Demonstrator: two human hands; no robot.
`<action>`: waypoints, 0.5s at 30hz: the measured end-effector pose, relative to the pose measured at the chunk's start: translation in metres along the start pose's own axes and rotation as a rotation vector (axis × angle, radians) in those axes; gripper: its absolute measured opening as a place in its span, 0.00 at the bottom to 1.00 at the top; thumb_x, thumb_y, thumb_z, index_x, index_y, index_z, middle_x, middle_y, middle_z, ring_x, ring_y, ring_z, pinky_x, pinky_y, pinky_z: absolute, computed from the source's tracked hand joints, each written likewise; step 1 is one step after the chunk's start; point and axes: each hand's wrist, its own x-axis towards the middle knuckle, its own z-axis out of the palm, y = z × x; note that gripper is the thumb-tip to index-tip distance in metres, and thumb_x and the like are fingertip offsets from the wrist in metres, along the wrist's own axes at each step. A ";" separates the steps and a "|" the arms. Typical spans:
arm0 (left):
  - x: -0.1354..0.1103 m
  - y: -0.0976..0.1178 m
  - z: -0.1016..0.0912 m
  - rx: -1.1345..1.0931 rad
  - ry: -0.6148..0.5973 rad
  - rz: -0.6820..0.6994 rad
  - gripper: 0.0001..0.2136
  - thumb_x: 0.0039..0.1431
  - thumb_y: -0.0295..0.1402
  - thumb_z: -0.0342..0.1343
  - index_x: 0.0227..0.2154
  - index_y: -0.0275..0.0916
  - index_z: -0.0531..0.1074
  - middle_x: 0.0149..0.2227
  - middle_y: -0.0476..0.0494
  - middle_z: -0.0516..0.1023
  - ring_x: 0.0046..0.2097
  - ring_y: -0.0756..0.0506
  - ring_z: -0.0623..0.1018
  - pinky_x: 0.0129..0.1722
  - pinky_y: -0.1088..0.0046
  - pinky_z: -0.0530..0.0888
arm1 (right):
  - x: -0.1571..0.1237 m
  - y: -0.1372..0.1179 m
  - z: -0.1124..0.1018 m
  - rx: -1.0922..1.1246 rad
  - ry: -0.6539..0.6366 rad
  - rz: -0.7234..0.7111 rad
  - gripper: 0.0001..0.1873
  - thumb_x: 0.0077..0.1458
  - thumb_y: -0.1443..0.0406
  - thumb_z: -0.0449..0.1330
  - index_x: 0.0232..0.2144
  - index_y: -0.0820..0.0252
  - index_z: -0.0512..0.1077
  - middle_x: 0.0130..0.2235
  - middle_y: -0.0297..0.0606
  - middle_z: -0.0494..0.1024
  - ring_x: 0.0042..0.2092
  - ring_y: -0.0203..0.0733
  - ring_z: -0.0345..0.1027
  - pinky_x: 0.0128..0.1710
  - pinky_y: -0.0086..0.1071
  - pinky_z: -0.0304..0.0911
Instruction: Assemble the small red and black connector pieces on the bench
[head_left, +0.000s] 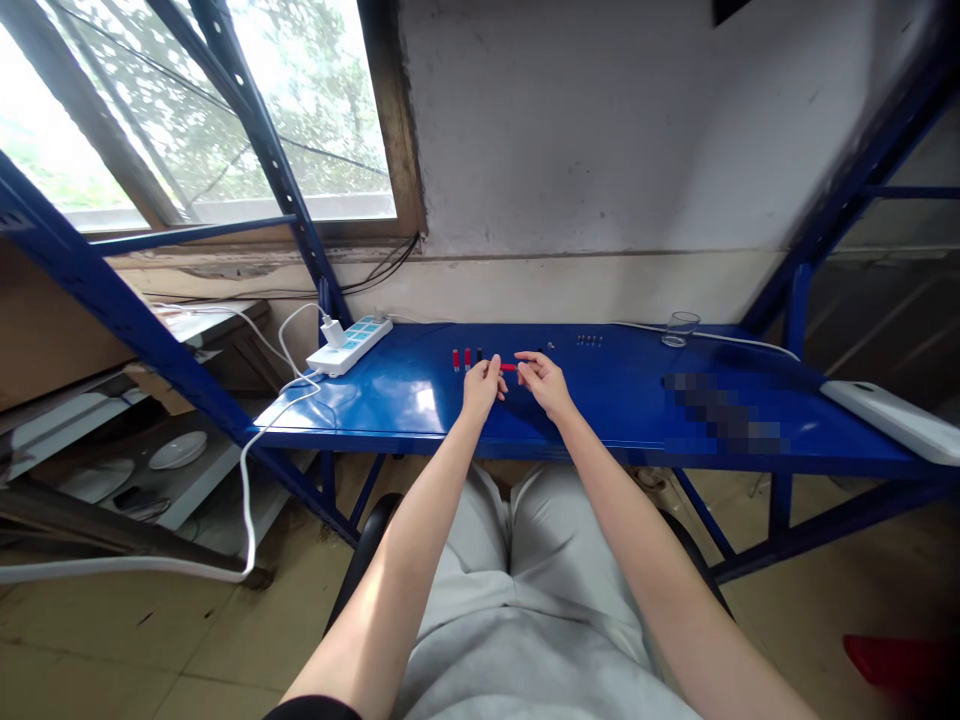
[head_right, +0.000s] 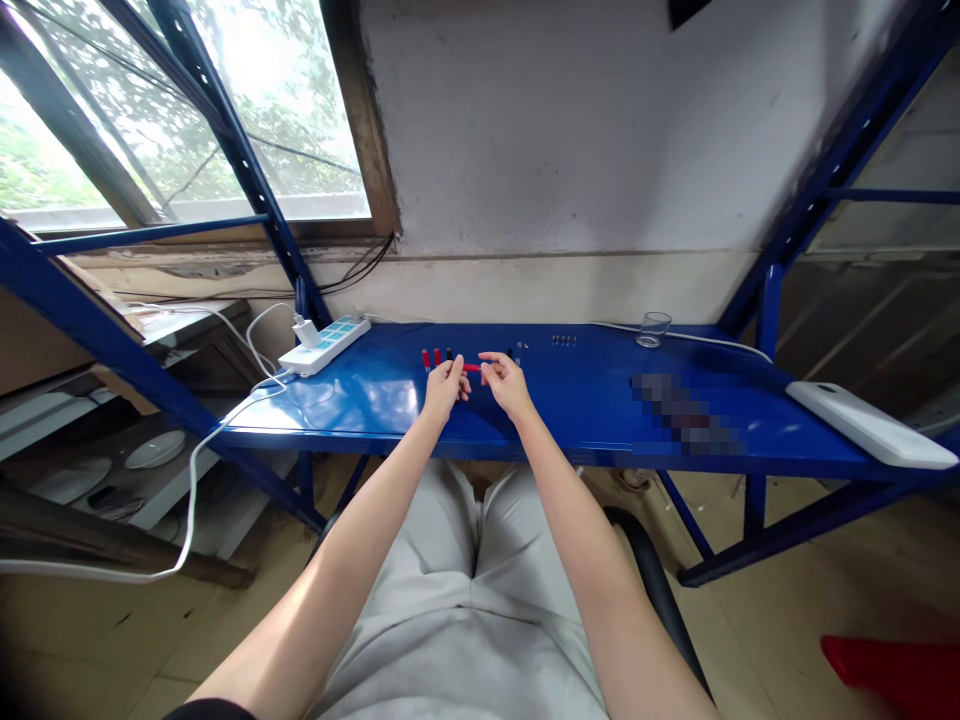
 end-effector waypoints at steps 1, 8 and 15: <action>0.000 0.000 0.000 -0.009 0.037 -0.011 0.20 0.54 0.51 0.48 0.22 0.36 0.64 0.14 0.51 0.67 0.15 0.54 0.66 0.16 0.80 0.63 | -0.001 -0.002 0.000 0.002 -0.006 0.000 0.22 0.51 0.51 0.52 0.43 0.60 0.67 0.23 0.32 0.67 0.27 0.35 0.63 0.30 0.30 0.60; 0.002 0.000 -0.004 -0.041 0.190 0.033 0.19 0.54 0.49 0.49 0.19 0.38 0.60 0.14 0.53 0.65 0.14 0.56 0.63 0.15 0.80 0.61 | -0.005 -0.005 0.002 -0.051 -0.051 -0.085 0.19 0.51 0.53 0.54 0.38 0.61 0.70 0.25 0.35 0.71 0.29 0.37 0.65 0.31 0.32 0.61; 0.002 0.001 -0.004 -0.037 0.194 0.068 0.18 0.53 0.49 0.50 0.22 0.38 0.63 0.15 0.54 0.65 0.14 0.56 0.63 0.16 0.79 0.61 | -0.006 0.003 0.005 -0.246 -0.093 -0.131 0.17 0.50 0.55 0.56 0.35 0.61 0.73 0.30 0.39 0.74 0.28 0.36 0.63 0.30 0.31 0.61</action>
